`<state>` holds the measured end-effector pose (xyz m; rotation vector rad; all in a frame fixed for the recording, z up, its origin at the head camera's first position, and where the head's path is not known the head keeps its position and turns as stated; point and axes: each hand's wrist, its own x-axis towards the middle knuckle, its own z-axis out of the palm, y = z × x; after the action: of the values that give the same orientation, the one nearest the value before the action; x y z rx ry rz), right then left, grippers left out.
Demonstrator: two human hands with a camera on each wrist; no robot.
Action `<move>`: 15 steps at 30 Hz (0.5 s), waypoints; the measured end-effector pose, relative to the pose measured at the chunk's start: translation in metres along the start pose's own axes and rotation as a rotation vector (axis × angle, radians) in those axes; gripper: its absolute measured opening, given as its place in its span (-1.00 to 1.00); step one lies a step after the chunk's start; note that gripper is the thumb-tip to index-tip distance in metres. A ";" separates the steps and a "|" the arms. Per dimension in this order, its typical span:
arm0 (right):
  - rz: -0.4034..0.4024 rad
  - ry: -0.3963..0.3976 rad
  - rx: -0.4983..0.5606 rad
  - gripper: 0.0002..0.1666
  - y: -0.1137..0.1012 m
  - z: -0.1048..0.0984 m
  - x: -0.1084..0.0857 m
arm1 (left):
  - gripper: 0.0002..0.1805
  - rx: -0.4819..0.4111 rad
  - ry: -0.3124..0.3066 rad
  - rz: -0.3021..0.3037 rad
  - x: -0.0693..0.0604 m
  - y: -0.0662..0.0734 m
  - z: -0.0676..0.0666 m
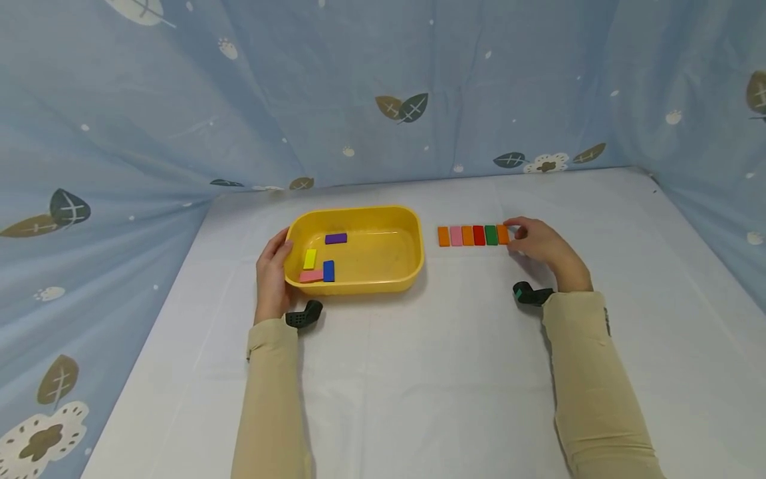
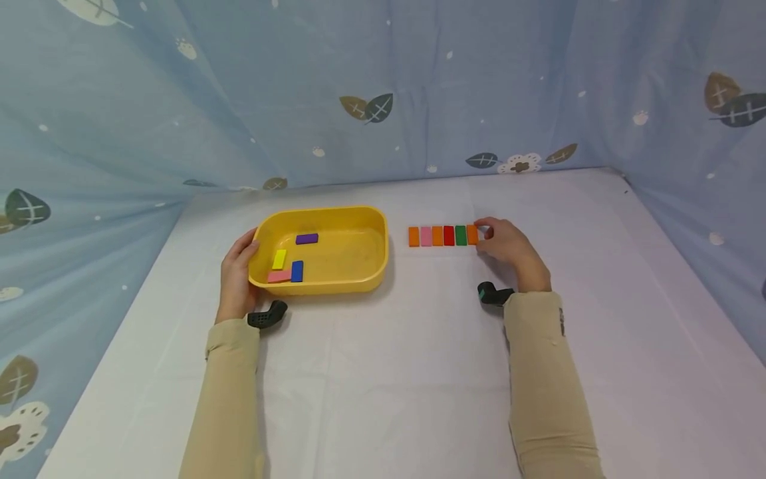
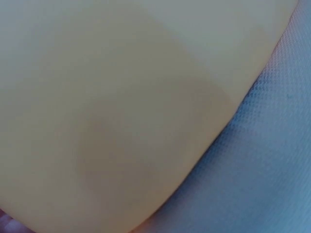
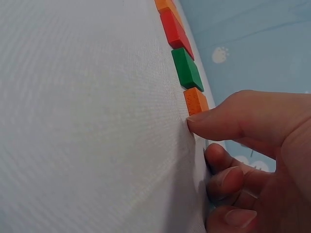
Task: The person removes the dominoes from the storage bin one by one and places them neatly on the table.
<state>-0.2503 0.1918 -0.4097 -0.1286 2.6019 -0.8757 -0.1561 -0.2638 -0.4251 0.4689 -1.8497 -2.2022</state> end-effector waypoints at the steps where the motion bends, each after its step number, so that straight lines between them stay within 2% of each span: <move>1: 0.000 -0.001 0.006 -0.38 0.000 0.000 0.000 | -0.59 -0.004 -0.003 0.000 0.000 0.000 0.000; 11: -0.017 -0.026 0.045 -0.24 0.001 -0.005 -0.004 | -0.58 0.021 -0.007 0.012 -0.001 -0.001 -0.001; 15: -0.036 0.089 0.096 -0.31 0.001 -0.004 -0.004 | -0.58 0.024 -0.010 0.008 -0.001 -0.001 -0.001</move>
<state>-0.2485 0.1960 -0.4062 -0.1121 2.6405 -1.0397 -0.1547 -0.2637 -0.4265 0.4545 -1.8812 -2.1834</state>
